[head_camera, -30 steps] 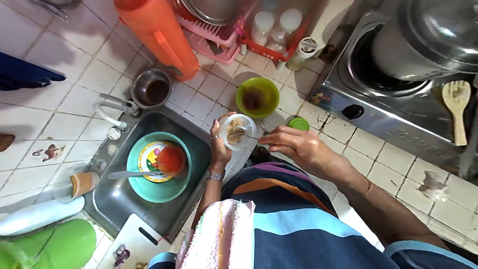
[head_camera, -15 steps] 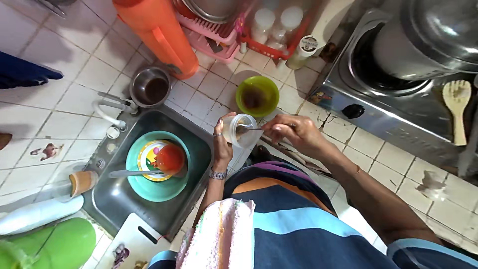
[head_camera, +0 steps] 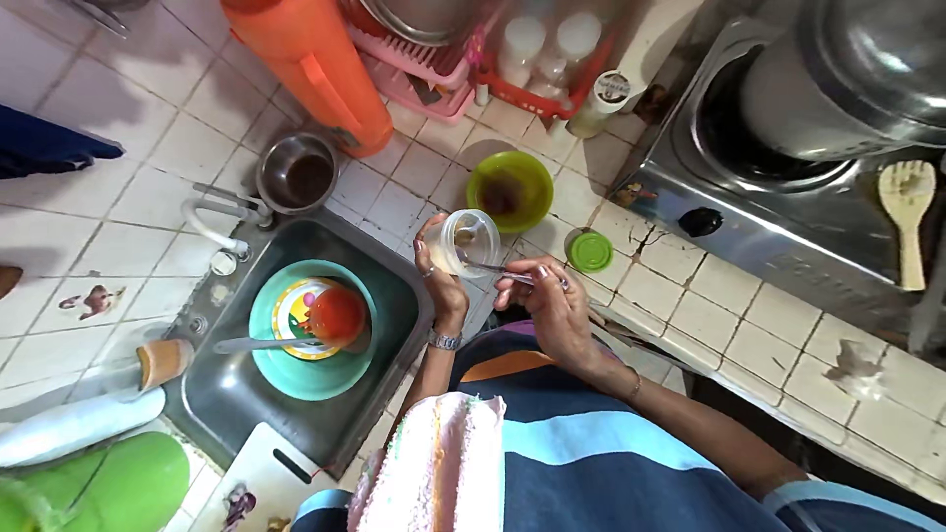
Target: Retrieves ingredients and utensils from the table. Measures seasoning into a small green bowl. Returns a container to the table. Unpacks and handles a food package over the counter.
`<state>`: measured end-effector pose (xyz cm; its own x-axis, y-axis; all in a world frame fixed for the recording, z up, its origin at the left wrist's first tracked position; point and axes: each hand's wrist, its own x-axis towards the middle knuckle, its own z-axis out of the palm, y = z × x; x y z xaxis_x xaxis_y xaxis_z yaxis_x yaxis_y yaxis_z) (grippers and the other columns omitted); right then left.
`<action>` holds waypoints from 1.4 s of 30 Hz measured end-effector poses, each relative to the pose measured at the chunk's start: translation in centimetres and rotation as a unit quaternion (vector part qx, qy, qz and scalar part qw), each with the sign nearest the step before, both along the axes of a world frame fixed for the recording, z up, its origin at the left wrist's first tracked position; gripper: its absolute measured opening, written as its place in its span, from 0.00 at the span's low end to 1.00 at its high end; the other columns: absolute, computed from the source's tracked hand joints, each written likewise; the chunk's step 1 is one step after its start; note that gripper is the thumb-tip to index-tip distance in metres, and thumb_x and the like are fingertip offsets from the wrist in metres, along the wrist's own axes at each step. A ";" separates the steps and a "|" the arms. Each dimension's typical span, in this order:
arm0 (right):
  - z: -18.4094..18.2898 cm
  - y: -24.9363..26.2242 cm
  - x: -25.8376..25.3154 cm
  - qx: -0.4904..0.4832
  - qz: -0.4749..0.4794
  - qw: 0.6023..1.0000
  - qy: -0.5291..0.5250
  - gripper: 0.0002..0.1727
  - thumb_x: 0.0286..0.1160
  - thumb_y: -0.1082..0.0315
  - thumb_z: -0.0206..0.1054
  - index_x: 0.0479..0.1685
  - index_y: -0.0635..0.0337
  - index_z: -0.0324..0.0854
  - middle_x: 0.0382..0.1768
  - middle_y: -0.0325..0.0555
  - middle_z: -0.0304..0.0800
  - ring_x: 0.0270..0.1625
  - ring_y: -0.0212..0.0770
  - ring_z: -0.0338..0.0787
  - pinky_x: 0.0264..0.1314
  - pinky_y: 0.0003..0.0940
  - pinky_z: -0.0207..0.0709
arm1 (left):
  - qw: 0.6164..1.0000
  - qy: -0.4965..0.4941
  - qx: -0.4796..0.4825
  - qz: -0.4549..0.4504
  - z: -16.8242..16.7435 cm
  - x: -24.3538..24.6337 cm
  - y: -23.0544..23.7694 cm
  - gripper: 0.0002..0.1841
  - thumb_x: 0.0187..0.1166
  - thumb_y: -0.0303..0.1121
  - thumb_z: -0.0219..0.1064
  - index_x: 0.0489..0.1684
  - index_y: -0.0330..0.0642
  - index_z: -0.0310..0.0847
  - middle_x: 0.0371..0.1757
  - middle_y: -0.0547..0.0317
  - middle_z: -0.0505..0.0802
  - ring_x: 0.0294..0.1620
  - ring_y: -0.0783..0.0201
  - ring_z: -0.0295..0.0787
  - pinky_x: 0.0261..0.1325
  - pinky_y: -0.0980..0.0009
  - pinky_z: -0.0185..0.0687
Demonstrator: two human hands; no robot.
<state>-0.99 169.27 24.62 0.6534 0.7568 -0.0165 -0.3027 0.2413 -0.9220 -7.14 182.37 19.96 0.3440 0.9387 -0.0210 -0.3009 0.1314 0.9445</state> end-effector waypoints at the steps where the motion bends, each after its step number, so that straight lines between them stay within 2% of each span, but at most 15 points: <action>1: 0.3 0.2 -0.3 -0.001 0.000 1.000 0.014 0.21 0.95 0.63 0.41 0.54 0.59 0.81 0.39 0.42 0.97 0.38 0.37 0.96 0.48 0.35 0.92 | 1.000 -0.008 0.002 0.010 -0.3 0.3 0.1 0.31 0.90 0.53 0.33 0.71 0.44 0.75 0.66 0.61 0.87 0.68 0.69 0.83 0.71 0.67 0.80; 5: 1.0 0.8 -0.6 -0.025 -0.004 0.997 0.068 0.22 0.94 0.63 0.36 0.55 0.61 0.79 0.40 0.46 0.96 0.41 0.40 0.96 0.52 0.37 0.91 | 0.999 -0.044 0.009 0.019 -1.6 0.7 -0.1 0.30 0.88 0.56 0.42 0.77 0.46 0.70 0.70 0.61 0.84 0.70 0.68 0.81 0.72 0.65 0.79; 7: 0.9 1.0 -0.3 -0.033 -0.009 0.995 0.089 0.23 0.93 0.64 0.35 0.54 0.62 0.78 0.40 0.47 0.95 0.41 0.41 0.96 0.51 0.38 0.91 | 0.999 -0.052 0.012 0.011 -1.8 0.8 -0.2 0.30 0.88 0.55 0.43 0.79 0.45 0.67 0.71 0.61 0.83 0.71 0.68 0.80 0.73 0.65 0.79; 9: 0.7 1.0 0.0 -0.038 -0.018 0.994 0.100 0.24 0.93 0.64 0.34 0.55 0.63 0.78 0.40 0.48 0.95 0.41 0.42 0.96 0.52 0.38 0.91 | 0.999 -0.045 -0.004 0.018 -1.9 0.9 -0.2 0.29 0.89 0.52 0.41 0.79 0.45 0.68 0.69 0.61 0.85 0.68 0.68 0.82 0.70 0.66 0.81; 14: 0.5 0.9 1.2 -0.045 -0.040 0.994 0.092 0.23 0.94 0.62 0.36 0.56 0.62 0.79 0.40 0.47 0.96 0.41 0.42 0.96 0.52 0.38 0.91 | 0.993 -0.068 -0.087 0.029 -2.2 1.0 -0.4 0.28 0.87 0.50 0.38 0.76 0.48 0.71 0.65 0.59 0.86 0.66 0.65 0.83 0.70 0.61 0.80; 19: 0.2 0.7 2.5 -0.071 -0.060 0.991 0.096 0.25 0.94 0.63 0.34 0.56 0.63 0.79 0.39 0.46 0.96 0.39 0.40 0.96 0.50 0.38 0.92 | 0.987 -0.059 -0.146 0.001 -1.9 1.4 -0.6 0.32 0.89 0.52 0.28 0.83 0.49 0.64 0.73 0.54 0.81 0.73 0.61 0.78 0.74 0.58 0.77; 24: -0.1 0.1 5.1 -0.073 -0.096 0.988 0.094 0.26 0.95 0.60 0.34 0.56 0.59 0.80 0.38 0.43 0.95 0.38 0.38 0.95 0.50 0.37 0.91 | 0.961 -0.052 -0.267 0.045 -1.9 2.0 0.2 0.29 0.93 0.54 0.30 0.77 0.53 0.69 0.69 0.55 0.84 0.67 0.60 0.82 0.64 0.59 0.81; 26: -0.9 0.0 6.8 -0.063 -0.118 0.990 0.053 0.24 0.95 0.60 0.35 0.56 0.58 0.80 0.39 0.40 0.96 0.39 0.37 0.96 0.50 0.36 0.91 | 0.959 -0.063 -0.274 0.046 -2.6 1.6 0.5 0.29 0.93 0.55 0.29 0.77 0.51 0.67 0.67 0.52 0.84 0.64 0.56 0.84 0.63 0.55 0.83; 29: -3.6 0.2 9.3 -0.077 -0.144 0.983 -0.085 0.21 0.95 0.60 0.41 0.61 0.61 0.78 0.43 0.39 0.96 0.41 0.36 0.96 0.51 0.36 0.92 | 0.957 -0.073 -0.277 0.047 -3.3 0.8 0.6 0.30 0.93 0.57 0.28 0.72 0.52 0.70 0.59 0.53 0.87 0.54 0.58 0.88 0.52 0.59 0.87; 30: -4.3 0.3 9.8 -0.100 -0.142 0.975 -0.136 0.21 0.95 0.61 0.42 0.63 0.64 0.77 0.44 0.40 0.95 0.41 0.34 0.96 0.52 0.35 0.92 | 0.956 -0.071 -0.281 0.053 -3.2 0.7 0.6 0.29 0.93 0.56 0.29 0.70 0.52 0.71 0.57 0.54 0.88 0.51 0.58 0.89 0.49 0.61 0.88; 32: -5.7 0.8 10.3 -0.156 -0.124 0.952 -0.233 0.21 0.95 0.64 0.45 0.66 0.70 0.77 0.47 0.48 0.93 0.44 0.33 0.94 0.53 0.32 0.90 | 0.953 -0.074 -0.288 0.053 -3.1 0.4 0.5 0.29 0.93 0.56 0.29 0.72 0.52 0.71 0.59 0.52 0.87 0.52 0.56 0.89 0.48 0.59 0.88; 34: -6.8 1.0 10.6 -0.195 -0.105 0.923 -0.314 0.20 0.94 0.66 0.49 0.67 0.70 0.80 0.50 0.54 0.93 0.47 0.37 0.95 0.56 0.34 0.89 | 0.952 -0.080 -0.290 0.049 -3.3 0.1 0.4 0.30 0.93 0.57 0.29 0.74 0.51 0.69 0.61 0.50 0.86 0.54 0.54 0.89 0.50 0.57 0.88; 37: -7.3 1.1 10.7 -0.192 -0.092 0.897 -0.386 0.18 0.92 0.70 0.53 0.66 0.72 0.81 0.54 0.60 0.92 0.51 0.46 0.95 0.61 0.42 0.89 | 0.952 -0.088 -0.289 0.047 -3.2 -0.3 0.3 0.30 0.93 0.57 0.29 0.74 0.51 0.68 0.61 0.50 0.86 0.53 0.55 0.88 0.50 0.58 0.88; 40: -7.0 0.7 10.6 -0.174 -0.088 0.876 -0.442 0.16 0.89 0.72 0.55 0.64 0.72 0.83 0.55 0.62 0.90 0.53 0.48 0.94 0.63 0.43 0.87 | 0.952 -0.076 -0.293 0.053 -2.9 -0.4 0.4 0.30 0.93 0.57 0.28 0.72 0.51 0.69 0.57 0.51 0.88 0.50 0.56 0.90 0.46 0.59 0.89; 42: -6.2 0.3 10.7 -0.203 -0.056 0.857 -0.470 0.15 0.88 0.73 0.59 0.62 0.71 0.85 0.54 0.63 0.91 0.54 0.54 0.93 0.61 0.48 0.86 | 0.954 -0.072 -0.286 0.043 -2.9 -0.5 0.3 0.31 0.93 0.57 0.27 0.74 0.50 0.69 0.58 0.50 0.88 0.52 0.55 0.90 0.47 0.58 0.89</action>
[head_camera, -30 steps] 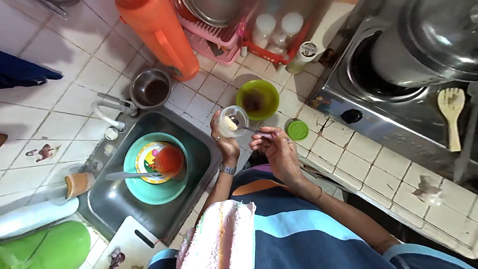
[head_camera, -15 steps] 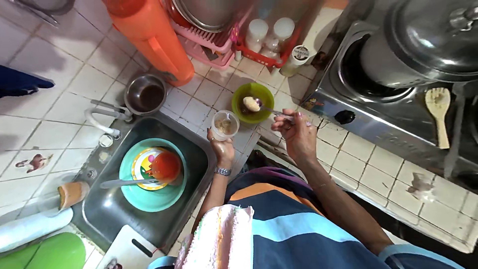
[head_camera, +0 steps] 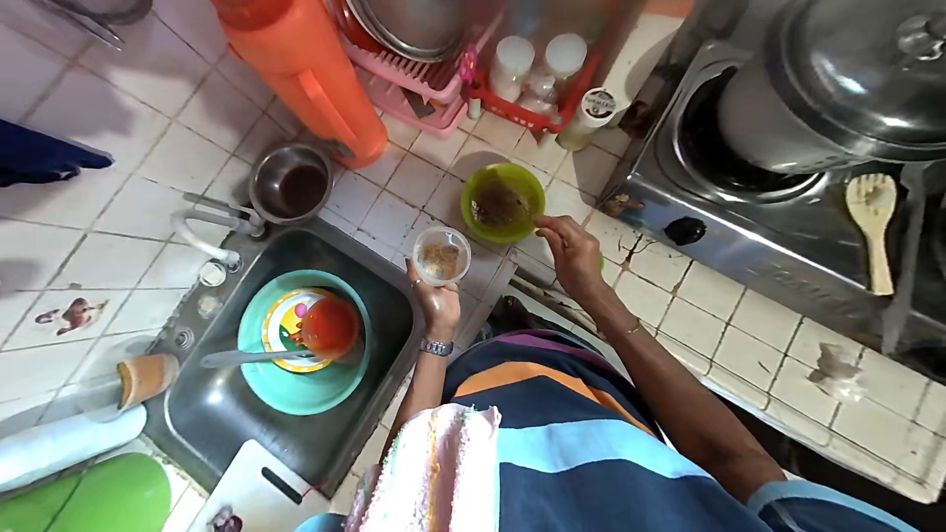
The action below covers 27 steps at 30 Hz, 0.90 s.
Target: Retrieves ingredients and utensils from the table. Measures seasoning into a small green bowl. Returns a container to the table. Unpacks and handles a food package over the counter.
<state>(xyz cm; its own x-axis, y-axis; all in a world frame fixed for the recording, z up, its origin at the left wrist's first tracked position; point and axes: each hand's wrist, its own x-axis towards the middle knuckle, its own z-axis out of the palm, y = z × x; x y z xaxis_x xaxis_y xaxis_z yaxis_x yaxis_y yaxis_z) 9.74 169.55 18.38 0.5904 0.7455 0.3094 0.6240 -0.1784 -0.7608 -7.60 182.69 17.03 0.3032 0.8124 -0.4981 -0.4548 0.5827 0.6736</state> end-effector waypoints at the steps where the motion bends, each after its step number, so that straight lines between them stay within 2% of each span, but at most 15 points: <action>1: 0.4 -0.3 0.1 -0.012 0.000 1.000 0.004 0.15 0.88 0.73 0.59 0.62 0.71 0.85 0.54 0.62 0.91 0.54 0.54 0.93 0.62 0.49 0.85 | 1.000 -0.005 0.009 -0.008 -0.1 -0.1 0.0 0.32 0.92 0.57 0.27 0.74 0.50 0.69 0.60 0.49 0.88 0.54 0.54 0.90 0.48 0.57 0.89; 3: 1.8 -0.9 0.3 0.010 -0.020 0.997 0.073 0.18 0.91 0.70 0.52 0.64 0.72 0.83 0.56 0.58 0.92 0.55 0.48 0.94 0.64 0.46 0.86 | 0.999 -0.014 0.027 -0.021 -0.2 -0.3 0.0 0.33 0.92 0.58 0.26 0.75 0.48 0.68 0.62 0.46 0.88 0.57 0.51 0.90 0.49 0.56 0.90; 5: 4.3 -1.5 0.0 0.102 -0.033 0.978 0.177 0.21 0.94 0.64 0.45 0.61 0.67 0.81 0.49 0.46 0.95 0.47 0.37 0.96 0.56 0.37 0.90 | 0.999 -0.012 0.043 -0.027 -0.4 -0.6 -0.1 0.33 0.92 0.57 0.27 0.77 0.47 0.68 0.64 0.44 0.88 0.60 0.48 0.89 0.52 0.52 0.90; 7: 7.4 -2.0 -0.9 0.185 -0.021 0.957 0.222 0.20 0.96 0.58 0.44 0.53 0.55 0.83 0.41 0.36 0.97 0.38 0.34 0.96 0.44 0.34 0.93 | 0.998 0.001 0.058 -0.027 -0.4 -0.5 0.0 0.32 0.93 0.56 0.27 0.77 0.47 0.68 0.64 0.44 0.87 0.61 0.49 0.89 0.54 0.51 0.89; 10: 10.9 -2.1 -3.9 0.197 0.019 0.958 0.208 0.17 0.94 0.54 0.50 0.45 0.46 0.84 0.35 0.29 0.97 0.32 0.31 0.96 0.35 0.32 0.94 | 0.997 0.015 0.067 -0.019 0.7 0.0 -0.5 0.30 0.93 0.53 0.27 0.75 0.49 0.68 0.63 0.53 0.87 0.62 0.58 0.86 0.60 0.57 0.86; 12: 11.0 -1.3 -6.1 0.172 0.052 0.969 0.170 0.15 0.94 0.59 0.53 0.41 0.52 0.82 0.35 0.31 0.96 0.32 0.29 0.95 0.36 0.31 0.94 | 0.997 0.016 0.077 -0.018 1.7 0.5 -0.8 0.29 0.94 0.51 0.28 0.74 0.50 0.70 0.63 0.58 0.87 0.64 0.64 0.85 0.65 0.62 0.83; 14: 9.9 -0.3 -7.5 0.150 0.070 0.979 0.115 0.14 0.91 0.66 0.56 0.40 0.66 0.82 0.33 0.42 0.95 0.31 0.30 0.95 0.36 0.29 0.93 | 0.995 0.022 0.091 -0.022 2.2 0.8 -1.2 0.30 0.93 0.50 0.28 0.75 0.48 0.71 0.66 0.57 0.86 0.67 0.63 0.83 0.67 0.62 0.82; 15: 9.4 0.1 -7.9 0.134 0.075 0.984 0.086 0.14 0.90 0.68 0.57 0.40 0.69 0.82 0.33 0.45 0.94 0.30 0.30 0.94 0.36 0.27 0.92 | 0.995 0.026 0.094 -0.028 2.3 0.9 -1.3 0.30 0.93 0.51 0.28 0.79 0.48 0.69 0.69 0.55 0.84 0.69 0.62 0.82 0.69 0.62 0.80; 17: 8.7 0.7 -8.5 0.103 0.069 0.992 0.026 0.12 0.88 0.70 0.59 0.40 0.71 0.83 0.32 0.49 0.95 0.29 0.31 0.94 0.36 0.25 0.91 | 0.993 0.031 0.110 -0.035 2.3 0.9 -1.6 0.30 0.93 0.50 0.27 0.81 0.48 0.66 0.72 0.54 0.82 0.71 0.62 0.80 0.70 0.62 0.79; 20: 8.7 0.8 -9.1 0.052 0.055 0.997 -0.029 0.13 0.88 0.69 0.57 0.42 0.68 0.85 0.32 0.48 0.94 0.29 0.34 0.93 0.34 0.27 0.88 | 0.991 0.026 0.126 -0.029 2.2 1.0 -2.1 0.28 0.93 0.49 0.31 0.81 0.50 0.66 0.71 0.56 0.83 0.69 0.63 0.82 0.68 0.63 0.81; 22: 8.7 0.8 -9.5 0.035 0.060 0.997 -0.032 0.13 0.88 0.68 0.58 0.44 0.67 0.86 0.32 0.48 0.92 0.29 0.35 0.91 0.33 0.28 0.86 | 0.991 0.014 0.130 -0.022 2.2 1.1 -2.3 0.27 0.92 0.49 0.31 0.80 0.51 0.65 0.70 0.58 0.83 0.69 0.65 0.82 0.68 0.63 0.82; 24: 8.4 0.8 -9.3 0.041 0.083 0.996 -0.007 0.13 0.88 0.68 0.59 0.47 0.68 0.87 0.35 0.49 0.91 0.31 0.35 0.91 0.36 0.27 0.87 | 0.994 0.019 0.111 -0.013 2.4 1.1 -2.1 0.29 0.93 0.50 0.28 0.82 0.49 0.64 0.70 0.55 0.83 0.69 0.63 0.82 0.69 0.62 0.81; 27: 7.9 0.7 -7.3 0.061 0.148 0.982 0.103 0.13 0.89 0.70 0.58 0.53 0.71 0.86 0.44 0.50 0.93 0.36 0.31 0.93 0.43 0.27 0.90 | 0.994 0.059 0.096 -0.017 3.0 0.7 -1.4 0.32 0.93 0.54 0.24 0.78 0.49 0.66 0.65 0.56 0.85 0.61 0.64 0.85 0.59 0.64 0.85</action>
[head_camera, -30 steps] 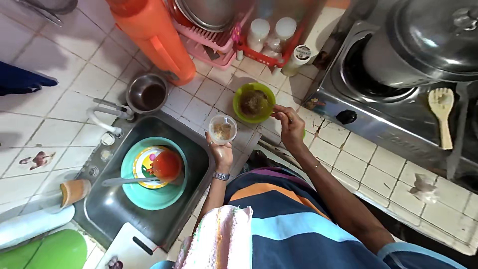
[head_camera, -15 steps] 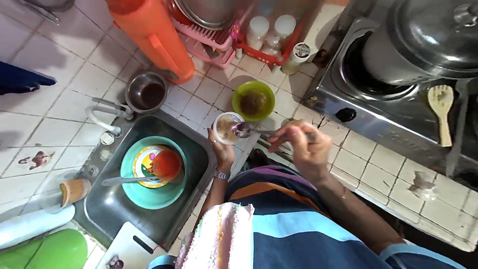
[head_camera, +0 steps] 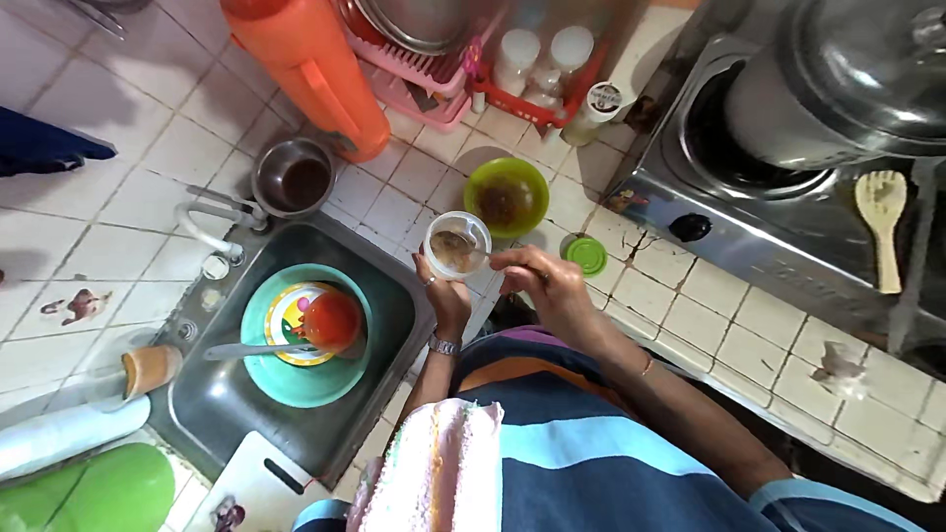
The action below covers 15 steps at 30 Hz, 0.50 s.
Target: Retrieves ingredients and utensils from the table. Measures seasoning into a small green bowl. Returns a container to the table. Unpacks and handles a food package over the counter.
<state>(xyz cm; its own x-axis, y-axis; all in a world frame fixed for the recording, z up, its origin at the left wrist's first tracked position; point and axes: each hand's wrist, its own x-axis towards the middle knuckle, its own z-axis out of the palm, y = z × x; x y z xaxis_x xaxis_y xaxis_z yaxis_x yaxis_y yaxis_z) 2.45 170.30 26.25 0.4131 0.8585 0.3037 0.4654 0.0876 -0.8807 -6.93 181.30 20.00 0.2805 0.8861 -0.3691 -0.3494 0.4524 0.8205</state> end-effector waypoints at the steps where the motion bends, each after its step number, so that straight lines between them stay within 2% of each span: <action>1: -0.2 -0.1 0.9 0.000 0.019 0.999 0.039 0.14 0.89 0.70 0.57 0.54 0.70 0.85 0.46 0.49 0.94 0.37 0.31 0.94 0.43 0.28 0.91 | 1.000 0.020 0.003 -0.008 0.0 -0.2 0.1 0.33 0.92 0.55 0.23 0.77 0.49 0.68 0.62 0.56 0.86 0.57 0.64 0.88 0.54 0.65 0.87; 3: -0.2 -0.2 2.3 -0.011 0.038 0.994 0.098 0.15 0.92 0.66 0.54 0.56 0.67 0.84 0.46 0.44 0.95 0.35 0.29 0.94 0.41 0.28 0.92 | 0.998 0.035 -0.005 -0.046 0.1 -0.7 0.2 0.34 0.92 0.56 0.23 0.78 0.49 0.67 0.62 0.56 0.87 0.55 0.63 0.88 0.52 0.63 0.88; 4: -0.1 -0.1 2.8 -0.017 0.041 0.992 0.117 0.16 0.92 0.66 0.52 0.56 0.65 0.84 0.44 0.40 0.95 0.33 0.27 0.93 0.39 0.26 0.91 | 0.998 0.039 -0.012 -0.056 0.3 -0.8 0.2 0.34 0.92 0.56 0.23 0.77 0.49 0.68 0.59 0.56 0.88 0.51 0.63 0.90 0.48 0.64 0.89; 6: 0.0 -0.1 3.3 -0.022 0.044 0.989 0.138 0.16 0.92 0.66 0.51 0.54 0.64 0.84 0.41 0.38 0.95 0.31 0.27 0.93 0.37 0.26 0.91 | 0.997 0.038 -0.014 -0.067 0.4 -0.7 0.2 0.34 0.92 0.56 0.22 0.73 0.48 0.71 0.52 0.57 0.91 0.42 0.65 0.91 0.41 0.68 0.90; 7: 0.1 -0.1 3.3 -0.024 0.044 0.988 0.145 0.16 0.92 0.66 0.51 0.53 0.63 0.84 0.39 0.38 0.95 0.30 0.27 0.93 0.37 0.26 0.91 | 0.997 0.038 -0.014 -0.069 0.5 -0.7 0.2 0.34 0.92 0.56 0.23 0.73 0.48 0.71 0.51 0.57 0.91 0.41 0.65 0.91 0.39 0.69 0.90; 11: 0.1 -0.4 2.8 -0.031 0.023 0.980 0.195 0.19 0.94 0.66 0.45 0.48 0.62 0.84 0.35 0.38 0.96 0.29 0.30 0.94 0.35 0.28 0.92 | 0.997 0.035 -0.019 -0.067 0.3 -0.8 0.5 0.32 0.93 0.55 0.26 0.68 0.49 0.76 0.52 0.60 0.91 0.49 0.67 0.91 0.47 0.68 0.89; 13: 0.4 -0.4 2.6 -0.016 -0.002 0.971 0.239 0.20 0.94 0.66 0.43 0.46 0.60 0.84 0.34 0.38 0.96 0.27 0.31 0.94 0.34 0.28 0.92 | 0.998 0.028 -0.014 -0.062 0.0 -0.9 0.6 0.32 0.93 0.55 0.27 0.64 0.49 0.78 0.50 0.60 0.92 0.46 0.67 0.91 0.44 0.68 0.90; 15: 0.7 -0.4 2.8 0.005 -0.018 0.964 0.267 0.20 0.94 0.65 0.43 0.46 0.57 0.84 0.33 0.38 0.97 0.26 0.32 0.94 0.32 0.28 0.92 | 0.998 0.017 -0.010 -0.064 -0.2 -1.0 0.6 0.31 0.93 0.54 0.27 0.65 0.50 0.78 0.50 0.61 0.92 0.47 0.68 0.91 0.46 0.69 0.90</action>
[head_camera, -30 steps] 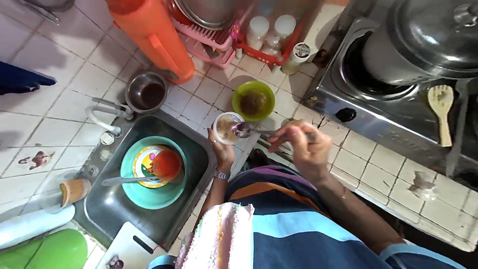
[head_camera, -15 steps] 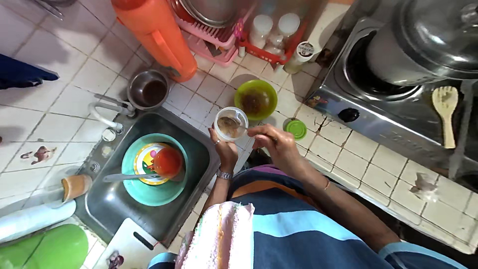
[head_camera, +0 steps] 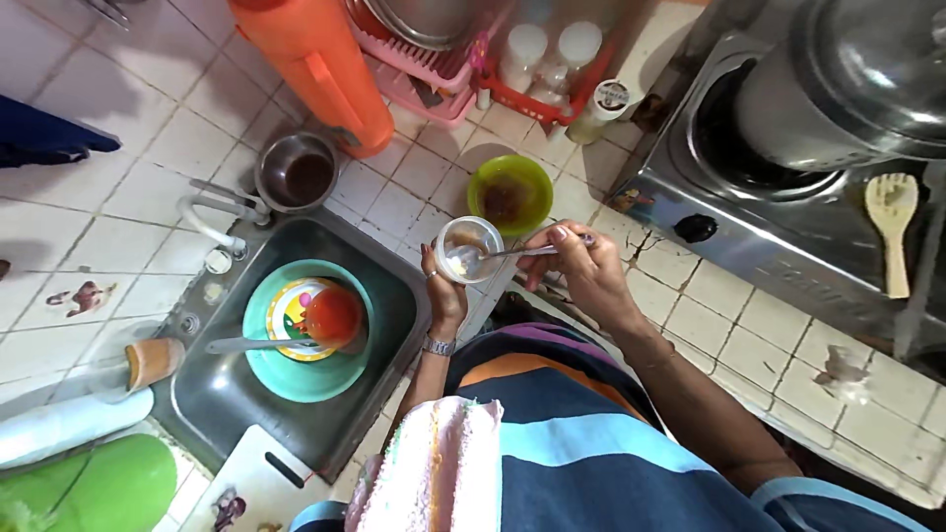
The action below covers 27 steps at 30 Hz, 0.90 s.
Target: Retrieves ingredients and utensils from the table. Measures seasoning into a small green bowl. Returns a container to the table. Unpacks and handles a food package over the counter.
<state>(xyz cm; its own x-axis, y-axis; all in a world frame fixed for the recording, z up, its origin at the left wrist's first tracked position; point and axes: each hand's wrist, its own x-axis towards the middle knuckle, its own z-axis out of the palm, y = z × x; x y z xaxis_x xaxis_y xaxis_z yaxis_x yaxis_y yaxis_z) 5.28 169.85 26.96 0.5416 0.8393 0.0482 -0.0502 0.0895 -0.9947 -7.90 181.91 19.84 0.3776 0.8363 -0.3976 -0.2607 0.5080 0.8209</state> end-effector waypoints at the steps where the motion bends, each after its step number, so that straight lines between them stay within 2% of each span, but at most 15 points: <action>1: 0.1 0.0 0.2 0.005 -0.008 1.000 0.007 0.20 0.94 0.65 0.42 0.46 0.57 0.84 0.33 0.39 0.97 0.26 0.32 0.94 0.31 0.28 0.91 | 1.000 -0.002 -0.004 0.001 0.0 0.0 0.1 0.31 0.93 0.54 0.28 0.66 0.49 0.77 0.50 0.61 0.92 0.47 0.68 0.91 0.46 0.69 0.90; 8: 0.2 -0.3 1.0 0.013 -0.040 0.999 0.030 0.21 0.94 0.64 0.43 0.45 0.56 0.84 0.32 0.38 0.97 0.24 0.33 0.94 0.28 0.28 0.91 | 1.000 -0.001 -0.030 0.005 -0.1 0.1 0.2 0.32 0.93 0.55 0.27 0.67 0.49 0.76 0.51 0.57 0.92 0.46 0.64 0.92 0.42 0.67 0.90; 12: -0.1 -0.2 1.2 0.006 -0.059 0.992 0.114 0.24 0.95 0.63 0.39 0.43 0.55 0.84 0.31 0.41 0.96 0.22 0.33 0.92 0.26 0.27 0.89 | 1.000 0.002 -0.023 -0.011 -0.5 0.2 -0.1 0.31 0.92 0.55 0.27 0.65 0.50 0.76 0.46 0.58 0.93 0.38 0.66 0.92 0.34 0.69 0.90; 16: -0.2 -0.6 3.0 -0.015 -0.111 0.979 0.171 0.27 0.96 0.58 0.35 0.43 0.53 0.84 0.28 0.37 0.95 0.21 0.30 0.89 0.27 0.26 0.86 | 0.996 0.000 -0.091 0.003 -1.0 0.1 0.3 0.32 0.93 0.58 0.27 0.62 0.48 0.74 0.41 0.54 0.92 0.30 0.62 0.91 0.27 0.69 0.87; 19: -0.4 -1.2 5.2 0.017 -0.156 0.984 0.085 0.26 0.96 0.57 0.36 0.46 0.52 0.83 0.31 0.35 0.96 0.24 0.30 0.91 0.29 0.26 0.88 | 0.991 -0.043 -0.125 0.003 -2.2 -0.9 0.7 0.34 0.92 0.56 0.23 0.59 0.45 0.74 0.38 0.50 0.93 0.28 0.60 0.91 0.25 0.70 0.87; 21: -1.5 -1.3 6.3 0.010 -0.165 0.985 -0.050 0.23 0.96 0.57 0.38 0.52 0.53 0.81 0.37 0.35 0.97 0.28 0.30 0.93 0.33 0.27 0.89 | 0.988 -0.060 -0.144 0.006 -2.8 -1.3 0.8 0.34 0.91 0.55 0.21 0.55 0.44 0.74 0.35 0.50 0.93 0.26 0.60 0.92 0.25 0.71 0.87; 22: -2.3 -1.3 6.6 -0.018 -0.157 0.979 -0.132 0.22 0.96 0.57 0.39 0.57 0.57 0.79 0.41 0.38 0.96 0.31 0.30 0.93 0.37 0.27 0.89 | 0.986 -0.057 -0.156 0.011 -2.8 -1.4 0.7 0.35 0.91 0.55 0.21 0.55 0.44 0.74 0.35 0.50 0.93 0.26 0.60 0.92 0.24 0.70 0.87; 23: -3.0 -1.1 6.7 -0.060 -0.141 0.966 -0.210 0.22 0.97 0.60 0.40 0.60 0.64 0.78 0.45 0.44 0.93 0.35 0.32 0.93 0.43 0.30 0.90 | 0.985 -0.055 -0.165 0.011 -2.6 -1.4 0.5 0.34 0.92 0.56 0.22 0.57 0.45 0.74 0.36 0.50 0.93 0.27 0.60 0.91 0.24 0.70 0.86; 25: -4.6 -0.4 6.7 -0.122 -0.092 0.934 -0.322 0.18 0.93 0.67 0.51 0.63 0.72 0.80 0.52 0.59 0.91 0.43 0.45 0.94 0.52 0.43 0.90 | 0.980 -0.112 -0.162 -0.027 -1.9 -1.8 0.0 0.35 0.91 0.58 0.24 0.66 0.47 0.75 0.49 0.49 0.94 0.32 0.61 0.92 0.28 0.72 0.86; 27: -6.0 0.2 6.8 -0.127 -0.085 0.918 -0.365 0.15 0.89 0.70 0.57 0.60 0.70 0.84 0.52 0.61 0.91 0.43 0.48 0.94 0.52 0.45 0.89 | 0.964 -0.213 -0.138 -0.072 -1.8 -2.1 -0.1 0.32 0.90 0.59 0.36 0.71 0.49 0.78 0.55 0.47 0.94 0.36 0.61 0.94 0.30 0.73 0.88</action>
<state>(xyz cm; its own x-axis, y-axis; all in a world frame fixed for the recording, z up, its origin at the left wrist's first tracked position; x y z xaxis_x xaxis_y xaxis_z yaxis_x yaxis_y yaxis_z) 12.09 170.03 20.94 0.5670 0.7804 0.2637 0.6311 -0.2058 -0.7479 -9.96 181.85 18.08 0.6608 0.6469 -0.3807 -0.4551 0.7487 0.4820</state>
